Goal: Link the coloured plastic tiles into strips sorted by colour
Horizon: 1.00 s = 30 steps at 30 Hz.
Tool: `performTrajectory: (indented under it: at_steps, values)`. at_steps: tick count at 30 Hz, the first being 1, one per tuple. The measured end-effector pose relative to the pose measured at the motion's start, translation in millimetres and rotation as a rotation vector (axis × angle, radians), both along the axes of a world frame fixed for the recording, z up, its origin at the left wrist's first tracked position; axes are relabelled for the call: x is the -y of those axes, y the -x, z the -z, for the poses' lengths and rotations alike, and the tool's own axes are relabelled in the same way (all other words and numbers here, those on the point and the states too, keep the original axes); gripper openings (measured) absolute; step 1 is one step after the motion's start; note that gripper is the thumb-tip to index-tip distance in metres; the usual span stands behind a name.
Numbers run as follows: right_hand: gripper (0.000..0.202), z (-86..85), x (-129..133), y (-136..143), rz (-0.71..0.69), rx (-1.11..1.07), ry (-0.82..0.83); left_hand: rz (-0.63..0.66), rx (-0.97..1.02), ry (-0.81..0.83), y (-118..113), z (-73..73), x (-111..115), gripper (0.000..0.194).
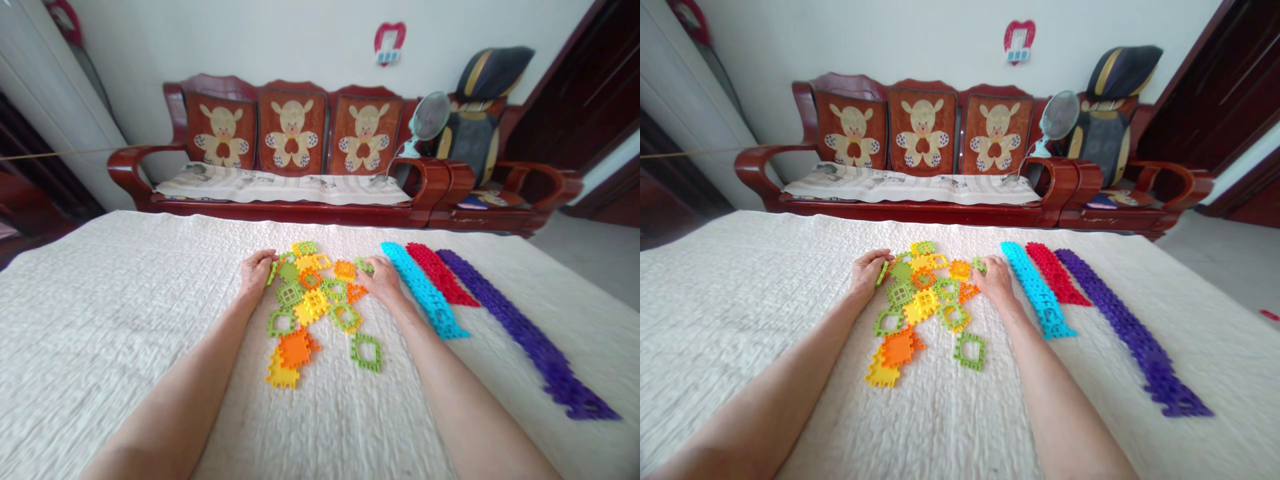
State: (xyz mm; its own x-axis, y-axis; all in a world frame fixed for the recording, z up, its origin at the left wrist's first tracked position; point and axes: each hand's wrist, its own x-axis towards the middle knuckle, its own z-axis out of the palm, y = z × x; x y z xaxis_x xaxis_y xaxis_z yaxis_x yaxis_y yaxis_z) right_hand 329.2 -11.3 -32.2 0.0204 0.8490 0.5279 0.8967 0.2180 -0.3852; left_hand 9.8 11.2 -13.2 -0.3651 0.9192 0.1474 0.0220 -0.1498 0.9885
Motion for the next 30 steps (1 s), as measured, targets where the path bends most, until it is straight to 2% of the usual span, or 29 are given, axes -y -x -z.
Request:
performTrajectory:
  at_steps: [13, 19, 24, 28, 30]
  values:
    - [0.033, -1.7, 4, -2, -0.041, -0.139, -0.023, 0.100, -0.078, -0.040, -2, -9.5, 9, 0.029]
    - [0.033, -1.4, 6, 1, -0.019, -0.131, -0.016, -0.089, -0.206, -0.022, 8, -1.3, 2, 0.033]
    - [0.029, 0.2, 5, -1, -0.051, -0.122, -0.011, 0.012, -0.188, -0.011, 8, 0.3, 2, 0.033]
    - [0.031, -13.2, 11, 6, -0.077, -0.150, -0.071, 0.049, -0.043, 0.026, 3, -2.8, 5, 0.041]
    - [0.031, -24.7, 17, 17, -0.175, -0.154, -0.104, 0.013, -0.008, 0.043, 1, -4.0, 6, 0.042]
